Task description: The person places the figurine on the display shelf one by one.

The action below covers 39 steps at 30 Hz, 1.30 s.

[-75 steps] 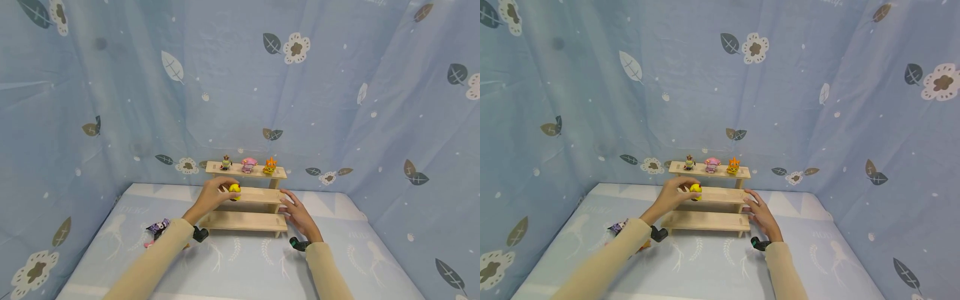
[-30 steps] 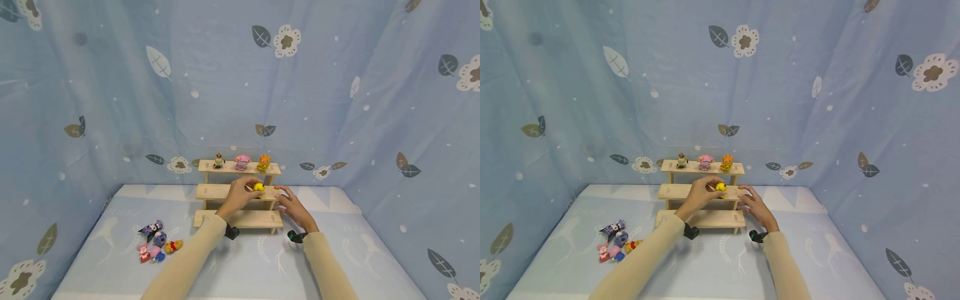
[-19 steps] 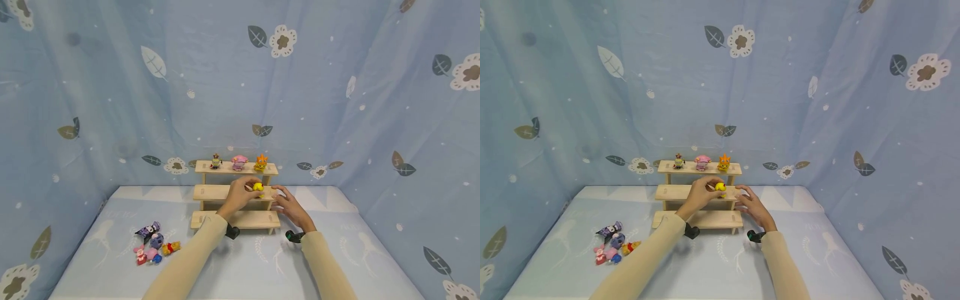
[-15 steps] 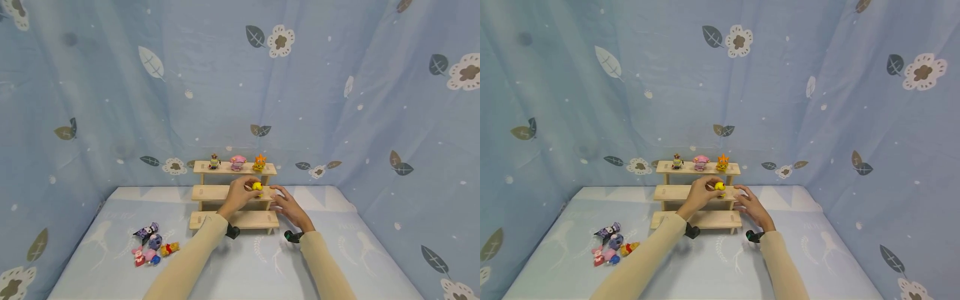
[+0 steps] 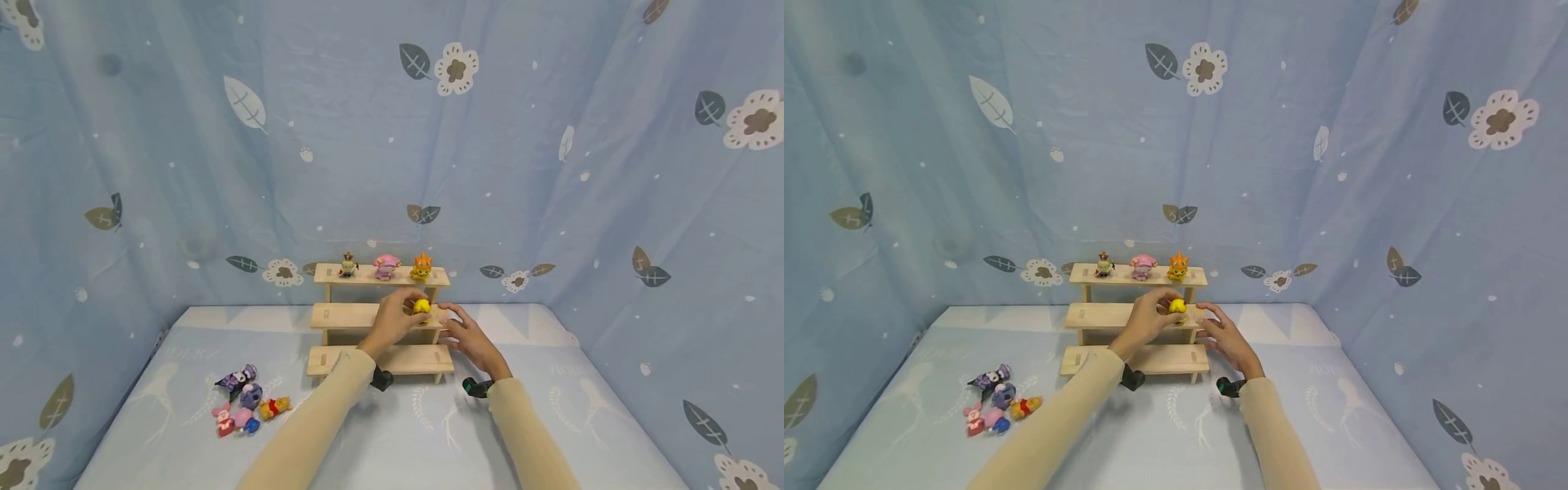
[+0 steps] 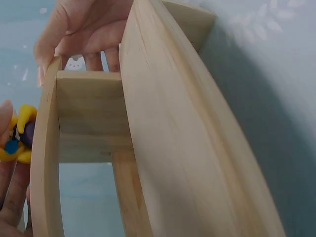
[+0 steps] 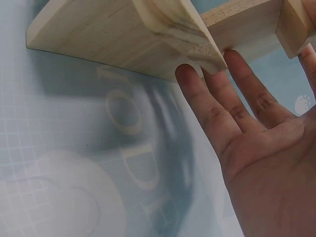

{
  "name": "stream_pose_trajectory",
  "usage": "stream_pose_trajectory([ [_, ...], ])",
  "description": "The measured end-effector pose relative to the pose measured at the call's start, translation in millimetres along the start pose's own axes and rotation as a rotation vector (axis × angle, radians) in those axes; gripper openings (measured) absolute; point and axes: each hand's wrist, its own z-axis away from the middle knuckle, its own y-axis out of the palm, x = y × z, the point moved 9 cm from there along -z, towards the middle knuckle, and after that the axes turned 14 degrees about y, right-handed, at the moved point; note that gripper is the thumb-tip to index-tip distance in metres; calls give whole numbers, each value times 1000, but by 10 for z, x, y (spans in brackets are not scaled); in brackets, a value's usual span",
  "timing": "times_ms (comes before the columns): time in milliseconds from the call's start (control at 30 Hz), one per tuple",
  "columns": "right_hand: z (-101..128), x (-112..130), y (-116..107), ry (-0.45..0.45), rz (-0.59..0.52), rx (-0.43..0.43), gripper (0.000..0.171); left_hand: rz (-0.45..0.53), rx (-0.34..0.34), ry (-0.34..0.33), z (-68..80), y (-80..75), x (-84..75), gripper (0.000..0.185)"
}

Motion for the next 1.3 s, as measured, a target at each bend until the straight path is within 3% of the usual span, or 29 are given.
stream_pose_trajectory([
  [233,13,9,22,6,12,-16,50,9,43,-42,103,-170,-11,60],
  [367,26,2,30,8,-23,-29,50,14,62,-54,210,-316,-23,51],
  [533,12,-23,27,6,-53,-36,52,-36,65,-11,363,-563,-46,33],
  [733,12,-37,30,8,-56,-37,53,-83,82,43,529,-891,-93,30],
  [933,21,-30,33,5,-55,-43,58,-123,69,42,650,-1225,-108,28],
  [1300,-7,-70,33,17,-77,-50,62,-223,73,63,1006,-1664,-180,23],
])
